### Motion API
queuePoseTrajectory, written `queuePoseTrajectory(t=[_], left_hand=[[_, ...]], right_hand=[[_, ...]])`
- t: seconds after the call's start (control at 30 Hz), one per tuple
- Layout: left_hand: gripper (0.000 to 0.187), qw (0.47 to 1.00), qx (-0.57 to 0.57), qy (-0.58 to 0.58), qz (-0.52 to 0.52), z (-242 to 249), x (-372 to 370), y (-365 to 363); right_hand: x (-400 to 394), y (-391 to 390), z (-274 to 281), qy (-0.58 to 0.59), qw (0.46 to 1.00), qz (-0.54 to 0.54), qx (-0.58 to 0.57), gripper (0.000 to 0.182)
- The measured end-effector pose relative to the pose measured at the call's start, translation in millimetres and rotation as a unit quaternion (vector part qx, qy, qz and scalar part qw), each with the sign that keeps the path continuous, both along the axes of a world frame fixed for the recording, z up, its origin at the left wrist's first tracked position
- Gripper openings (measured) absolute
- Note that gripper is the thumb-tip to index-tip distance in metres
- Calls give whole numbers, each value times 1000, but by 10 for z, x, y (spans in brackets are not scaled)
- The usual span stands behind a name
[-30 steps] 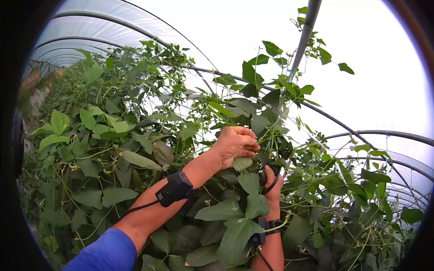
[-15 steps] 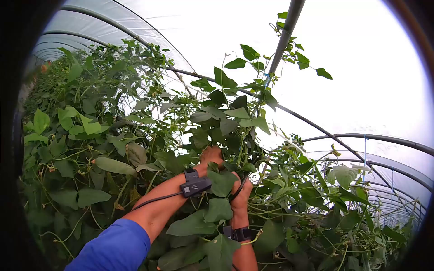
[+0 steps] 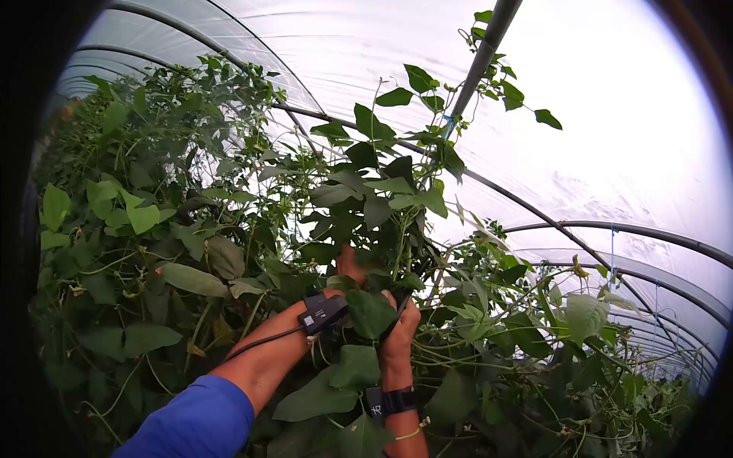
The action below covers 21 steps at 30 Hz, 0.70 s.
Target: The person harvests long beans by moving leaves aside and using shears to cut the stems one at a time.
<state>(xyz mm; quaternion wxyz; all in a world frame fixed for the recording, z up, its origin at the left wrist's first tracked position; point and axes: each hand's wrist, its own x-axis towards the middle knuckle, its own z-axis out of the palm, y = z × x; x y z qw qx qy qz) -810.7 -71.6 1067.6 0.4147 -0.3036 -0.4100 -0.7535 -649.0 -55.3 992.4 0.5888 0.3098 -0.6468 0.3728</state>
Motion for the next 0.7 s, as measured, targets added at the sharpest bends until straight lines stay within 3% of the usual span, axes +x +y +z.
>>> queuePoseTrajectory(t=[0.07,0.1,0.2,0.3,0.37,0.43,0.5,0.53,0.6,0.67,0.7], left_hand=[[81,980,63,113,-153,0,-33,-21],[81,972,24,114,-205,195,-472,338],[80,939,58,195,-276,323,-609,522],[79,952,25,187,-242,265,-525,439],[73,928,21,216,-304,314,-692,586],[67,899,13,246,-363,323,-733,624],[35,920,-56,218,-320,189,-487,359],[35,920,-55,220,-319,124,-321,184],[29,926,-125,89,-344,41,-49,-125],[26,935,-91,130,-318,120,-345,181],[27,933,-62,90,-342,121,-383,226]], right_hand=[[1,-16,-16,-18,999,31,-12,16],[3,-39,-19,-18,999,30,-12,16],[7,-81,-29,-15,1000,19,-18,15],[-35,5,-22,14,999,-34,11,15],[-123,179,-7,106,969,-202,90,17],[-91,236,13,88,973,-192,93,16],[-57,194,-3,69,976,-182,98,16],[-24,90,-12,57,985,-155,56,15],[-37,3,1,45,991,-125,19,19],[-102,25,-21,200,946,-235,101,22],[-95,59,-23,141,970,-189,61,25]])
